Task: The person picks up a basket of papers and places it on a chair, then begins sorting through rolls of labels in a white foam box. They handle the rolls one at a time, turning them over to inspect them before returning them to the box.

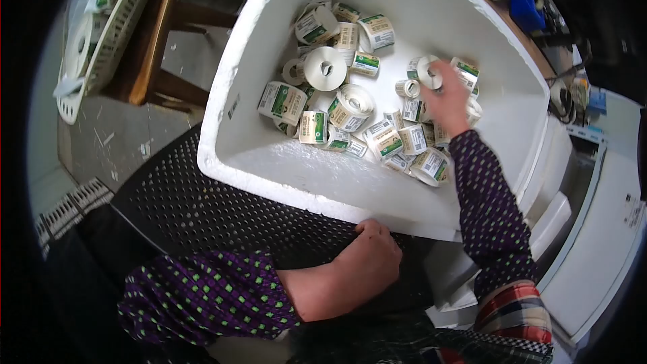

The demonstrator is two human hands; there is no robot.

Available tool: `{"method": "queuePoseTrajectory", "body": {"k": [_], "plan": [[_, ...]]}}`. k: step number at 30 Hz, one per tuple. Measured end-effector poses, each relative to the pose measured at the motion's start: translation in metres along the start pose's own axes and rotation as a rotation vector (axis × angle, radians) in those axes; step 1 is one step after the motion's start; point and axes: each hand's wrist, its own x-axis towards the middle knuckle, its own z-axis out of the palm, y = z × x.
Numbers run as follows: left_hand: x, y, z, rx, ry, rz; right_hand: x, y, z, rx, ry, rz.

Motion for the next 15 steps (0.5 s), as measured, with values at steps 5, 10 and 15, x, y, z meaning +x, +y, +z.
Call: {"method": "queuePoseTrajectory", "body": {"k": [5,10,15], "plan": [[0.001,-0.004,-0.002,-0.101,-0.077,0.036,-0.024,-0.071,0.071,0.062,-0.576,-0.193],[-0.004,0.000,0.000,-0.106,-0.031,0.035,-0.011,-0.066,0.081,0.120,-0.709,-0.043],[-0.005,-0.004,-0.008,-0.130,-0.033,0.043,-0.006,-0.052,0.080,0.339,-0.691,0.019]]}}
